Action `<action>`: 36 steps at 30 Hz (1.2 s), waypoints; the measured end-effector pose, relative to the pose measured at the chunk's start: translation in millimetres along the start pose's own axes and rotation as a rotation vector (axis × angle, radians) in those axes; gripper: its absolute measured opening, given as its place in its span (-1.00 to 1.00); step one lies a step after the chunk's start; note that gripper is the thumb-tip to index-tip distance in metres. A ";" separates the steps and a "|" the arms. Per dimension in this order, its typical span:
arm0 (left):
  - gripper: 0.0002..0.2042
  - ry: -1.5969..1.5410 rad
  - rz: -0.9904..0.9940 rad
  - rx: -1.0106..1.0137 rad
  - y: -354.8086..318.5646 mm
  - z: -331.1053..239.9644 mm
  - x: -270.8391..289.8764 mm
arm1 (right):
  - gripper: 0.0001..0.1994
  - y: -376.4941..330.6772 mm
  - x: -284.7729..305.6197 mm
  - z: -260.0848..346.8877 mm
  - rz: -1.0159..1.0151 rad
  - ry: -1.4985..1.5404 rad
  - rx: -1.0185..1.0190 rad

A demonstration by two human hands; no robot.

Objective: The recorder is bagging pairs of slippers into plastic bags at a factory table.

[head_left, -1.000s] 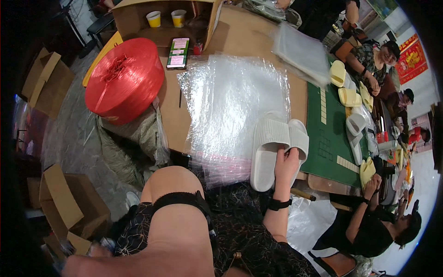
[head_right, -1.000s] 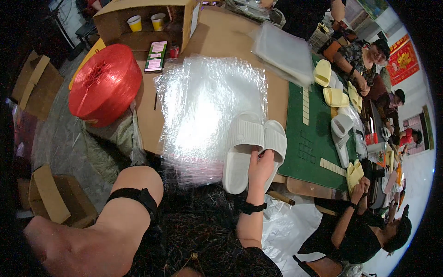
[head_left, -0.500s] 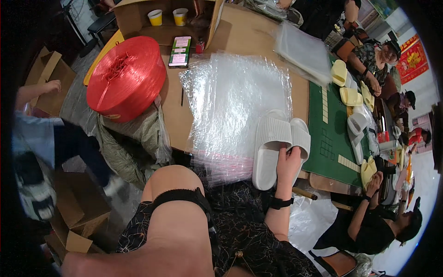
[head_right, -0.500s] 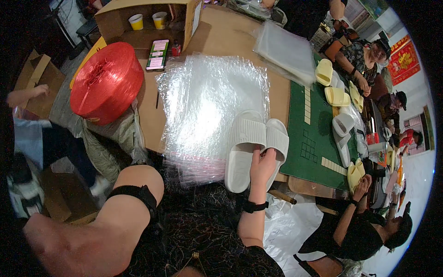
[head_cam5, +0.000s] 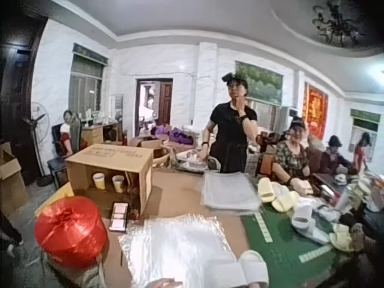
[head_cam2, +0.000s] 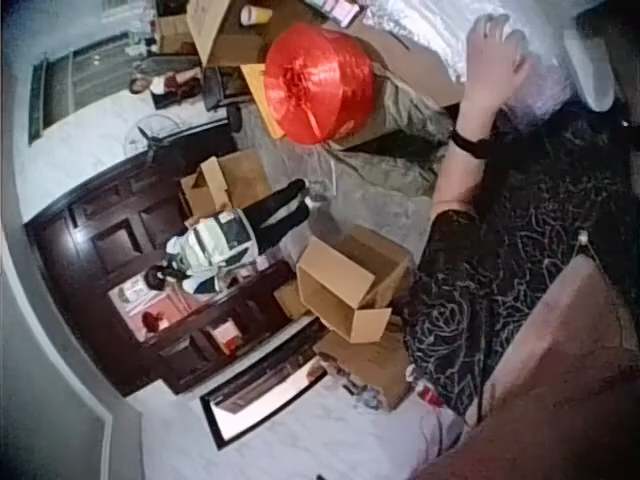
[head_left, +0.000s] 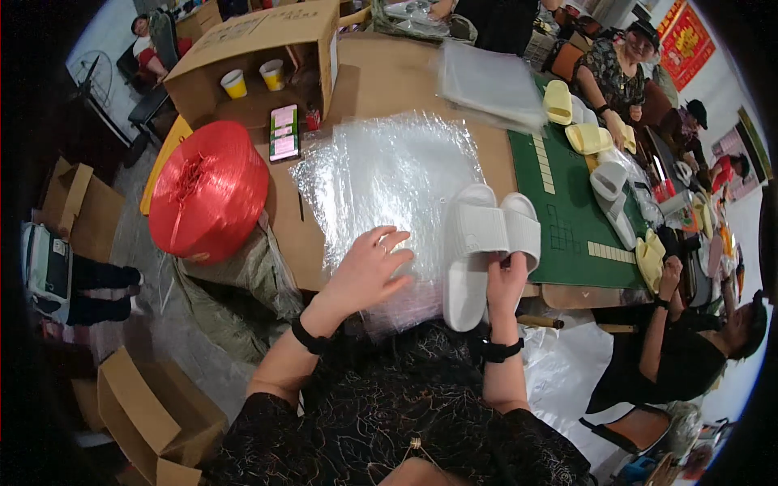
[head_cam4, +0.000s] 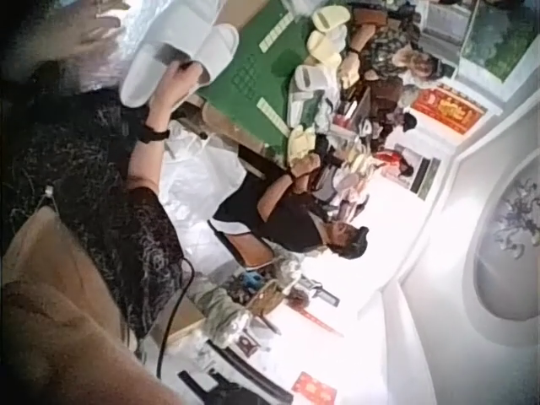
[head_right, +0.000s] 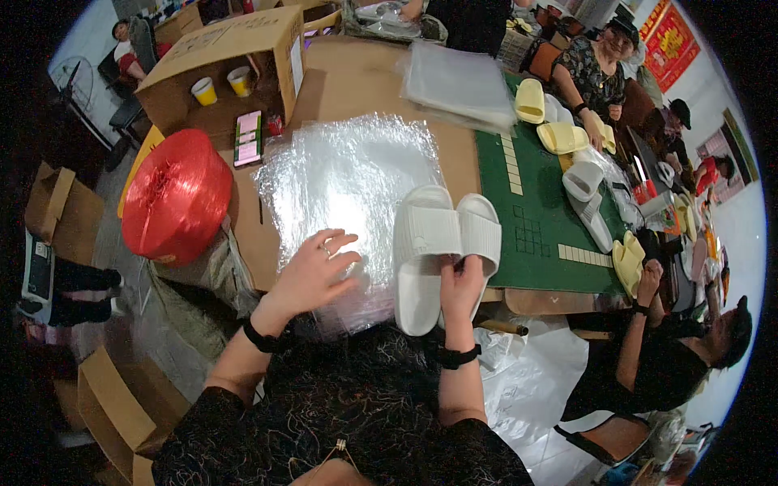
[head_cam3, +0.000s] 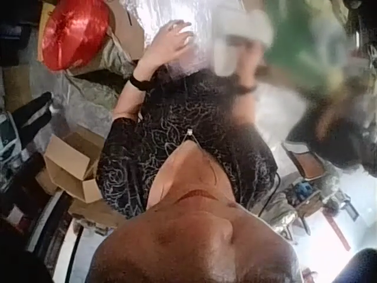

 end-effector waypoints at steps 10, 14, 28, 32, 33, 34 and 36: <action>-0.62 -0.040 0.221 0.181 -5.3 27.5 -38.3 | -0.77 -9.4 101.4 -1.9 -0.331 0.276 -0.018; -0.60 -0.072 0.151 0.290 6.1 26.8 -39.3 | -0.72 -21.4 123.7 12.3 -0.287 0.327 0.076; -0.47 -0.118 0.205 0.361 16.6 34.2 -45.4 | -0.67 -45.6 106.6 26.1 0.055 0.369 -0.099; -0.23 -0.086 0.379 0.237 7.6 20.0 -53.1 | -0.72 -45.5 105.3 9.8 0.032 0.247 -0.114; -0.31 -0.096 0.321 0.212 5.0 21.4 -55.3 | -0.72 -45.6 104.4 6.2 0.032 0.248 -0.113; -0.31 -0.095 0.321 0.211 4.2 22.8 -57.4 | -0.73 -45.3 104.9 4.4 0.008 0.226 -0.089; -0.43 -0.096 0.300 0.234 2.4 22.9 -57.8 | -0.75 -46.0 104.3 0.2 -0.009 0.199 -0.067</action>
Point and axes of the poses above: each hand's wrist, its own y-axis towards the middle knuckle, its own x-axis out of the back of the hand, z = x × y, the point moved 5 cm from there along y, towards the middle knuckle
